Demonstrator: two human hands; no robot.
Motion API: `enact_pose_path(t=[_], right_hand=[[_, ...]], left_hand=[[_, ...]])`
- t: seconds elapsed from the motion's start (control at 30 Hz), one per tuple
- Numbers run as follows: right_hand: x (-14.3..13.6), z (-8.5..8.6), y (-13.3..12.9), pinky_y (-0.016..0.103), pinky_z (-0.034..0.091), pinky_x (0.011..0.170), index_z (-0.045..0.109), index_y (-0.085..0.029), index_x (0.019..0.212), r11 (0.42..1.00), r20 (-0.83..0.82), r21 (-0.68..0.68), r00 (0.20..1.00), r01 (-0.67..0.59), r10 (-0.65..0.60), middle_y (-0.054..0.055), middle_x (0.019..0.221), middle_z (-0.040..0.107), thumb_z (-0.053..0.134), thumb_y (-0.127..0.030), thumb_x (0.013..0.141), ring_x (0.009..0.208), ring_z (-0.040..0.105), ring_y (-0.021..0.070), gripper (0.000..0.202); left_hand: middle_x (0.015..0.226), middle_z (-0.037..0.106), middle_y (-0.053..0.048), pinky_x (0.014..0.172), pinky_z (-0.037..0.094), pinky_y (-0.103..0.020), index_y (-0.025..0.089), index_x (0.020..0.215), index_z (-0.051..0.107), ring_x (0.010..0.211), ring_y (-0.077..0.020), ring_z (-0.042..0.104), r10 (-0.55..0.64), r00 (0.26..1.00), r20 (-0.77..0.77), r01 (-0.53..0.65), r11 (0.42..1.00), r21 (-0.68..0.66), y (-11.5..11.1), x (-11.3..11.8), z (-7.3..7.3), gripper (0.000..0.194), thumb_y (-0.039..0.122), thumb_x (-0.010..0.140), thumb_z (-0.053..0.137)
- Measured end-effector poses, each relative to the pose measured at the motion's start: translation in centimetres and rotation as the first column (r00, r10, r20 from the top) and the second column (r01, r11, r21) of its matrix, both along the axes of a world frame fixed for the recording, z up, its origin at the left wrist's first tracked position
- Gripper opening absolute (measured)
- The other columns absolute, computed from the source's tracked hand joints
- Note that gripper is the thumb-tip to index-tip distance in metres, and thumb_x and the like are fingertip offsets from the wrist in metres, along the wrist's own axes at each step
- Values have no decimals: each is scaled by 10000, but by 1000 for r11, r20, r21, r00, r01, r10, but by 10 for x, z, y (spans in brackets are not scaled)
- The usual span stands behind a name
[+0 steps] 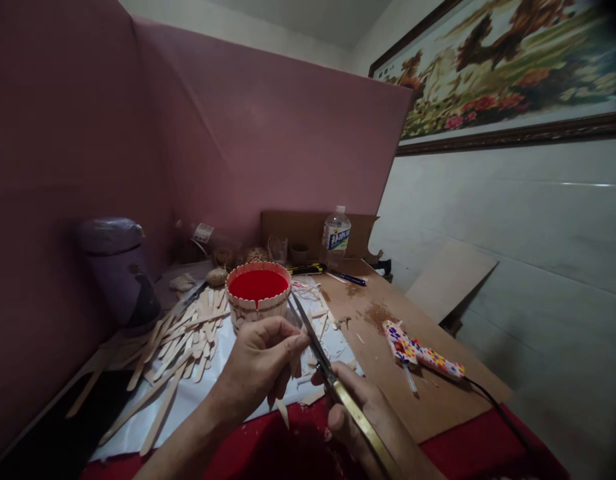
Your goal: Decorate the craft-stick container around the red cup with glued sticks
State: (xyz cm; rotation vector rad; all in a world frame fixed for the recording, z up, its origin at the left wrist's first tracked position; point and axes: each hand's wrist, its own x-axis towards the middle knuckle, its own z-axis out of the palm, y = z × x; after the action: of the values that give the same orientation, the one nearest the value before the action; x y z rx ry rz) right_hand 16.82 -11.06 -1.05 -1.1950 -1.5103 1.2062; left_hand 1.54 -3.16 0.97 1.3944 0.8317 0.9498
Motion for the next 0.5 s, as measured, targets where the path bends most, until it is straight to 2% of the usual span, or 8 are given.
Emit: enact_pose_path(t=[0.2,0.5], right_hand=[[0,-3,3,228,227,479,523,-163,962,1000,-26,2,1000,-14,14,-56,599,367,507,-782,702,529,311,87,671],[-2,-3,7,245,220,502,568,-163,884,996,20,63,998,56,-57,-58,583,353,513,-778,698,547,304,99,644]], left_hand=[[434,545,48,244,269,-117,145,647,525,252,-32,401,-9,1000,17,9,1000,-2,-1,-1,2,354,464,726,657],[446,554,40,242,262,-118,144,647,528,255,-29,390,6,1000,5,-6,1000,-16,1,-2,1,377,490,723,656]])
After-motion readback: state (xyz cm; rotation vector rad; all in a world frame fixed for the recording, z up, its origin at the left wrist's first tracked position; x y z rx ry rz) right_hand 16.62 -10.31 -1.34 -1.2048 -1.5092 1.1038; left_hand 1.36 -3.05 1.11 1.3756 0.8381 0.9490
